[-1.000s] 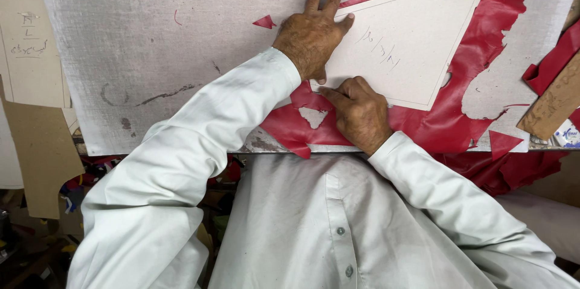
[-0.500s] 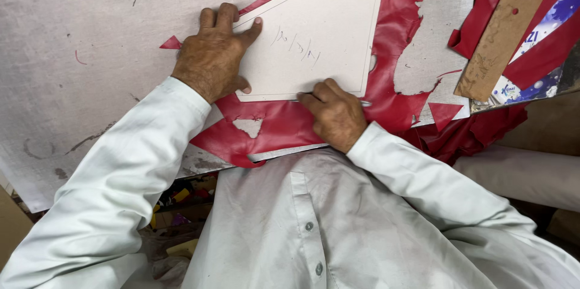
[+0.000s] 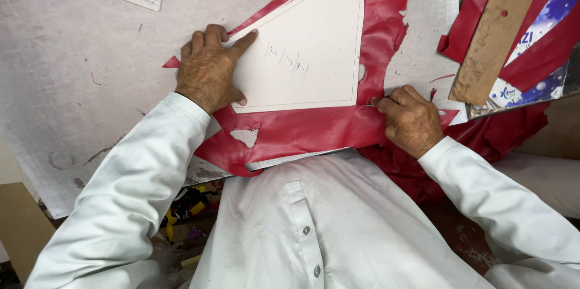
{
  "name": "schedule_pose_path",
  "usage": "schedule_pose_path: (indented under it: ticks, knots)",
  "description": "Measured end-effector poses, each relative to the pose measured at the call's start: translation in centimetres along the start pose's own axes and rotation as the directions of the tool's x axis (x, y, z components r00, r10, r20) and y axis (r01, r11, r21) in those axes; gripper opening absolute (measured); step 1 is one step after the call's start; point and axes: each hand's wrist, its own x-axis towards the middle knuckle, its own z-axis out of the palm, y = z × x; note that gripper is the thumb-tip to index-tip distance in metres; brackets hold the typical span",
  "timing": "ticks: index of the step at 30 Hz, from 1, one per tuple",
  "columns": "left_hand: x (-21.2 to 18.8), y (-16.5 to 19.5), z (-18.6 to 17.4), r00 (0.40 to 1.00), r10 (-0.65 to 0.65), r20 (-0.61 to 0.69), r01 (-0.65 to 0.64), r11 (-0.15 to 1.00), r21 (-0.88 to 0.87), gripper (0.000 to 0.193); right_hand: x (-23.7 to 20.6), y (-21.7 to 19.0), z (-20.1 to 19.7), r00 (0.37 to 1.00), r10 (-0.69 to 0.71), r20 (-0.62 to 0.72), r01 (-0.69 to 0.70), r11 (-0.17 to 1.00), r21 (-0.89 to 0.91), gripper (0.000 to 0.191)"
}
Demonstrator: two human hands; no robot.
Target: The person places a paper pattern on a large piece of red synthetic fabric and uses a utility knife to cut around the pattern's edges. After cutting, the person removes the pattern and sets the cut fabric piece aside, then repeats the process with a different pattern shape.
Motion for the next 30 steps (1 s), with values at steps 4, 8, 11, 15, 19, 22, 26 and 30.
schedule_pose_path:
  ticks: [4,8,11,15,19,22,26,30]
  knots:
    - [-0.9,-1.1,0.1,0.993,-0.11,-0.05,0.102,0.986,-0.128,0.145,2.0,-0.1,-2.1,0.96,0.222,0.171,-0.264,0.921,0.287,0.029]
    - [-2.5,-2.2,1.3,0.944,-0.314,-0.104,0.275,0.919,-0.282,0.146,3.2,-3.4,-0.9,0.935,0.347,-0.074,-0.257,0.806,0.534,0.032]
    - [-3.3,-2.8,2.3,0.922,-0.341,-0.181,0.262,0.898,-0.355,0.142,3.3,-6.3,1.7,0.921,0.304,-0.243,-0.183,0.89,0.419,0.049]
    - [-3.3,-4.5,2.9,0.922,-0.318,-0.221,0.217,0.897,-0.386,0.134,3.1,-7.7,3.9,0.92,0.27,-0.284,-0.178,0.934,0.311,0.054]
    - [-2.0,-6.0,2.7,0.933,-0.31,-0.182,0.206,0.875,-0.438,0.103,2.7,-7.3,4.6,0.929,0.186,-0.321,-0.127,0.973,0.195,0.055]
    - [-1.6,-6.6,2.6,0.933,-0.27,-0.237,0.124,0.861,-0.494,0.071,2.7,-7.5,5.1,0.925,0.098,-0.367,-0.093,0.995,0.032,0.056]
    - [-1.9,-7.5,1.8,0.899,-0.167,-0.406,-0.156,0.743,-0.65,0.044,3.1,-8.1,5.2,0.907,0.121,-0.404,-0.128,0.992,0.008,0.054]
    - [-2.9,-7.3,0.3,0.986,-0.087,-0.143,-0.071,0.554,-0.829,0.024,3.5,-8.2,5.1,0.905,0.141,-0.402,-0.145,0.989,0.021,0.056]
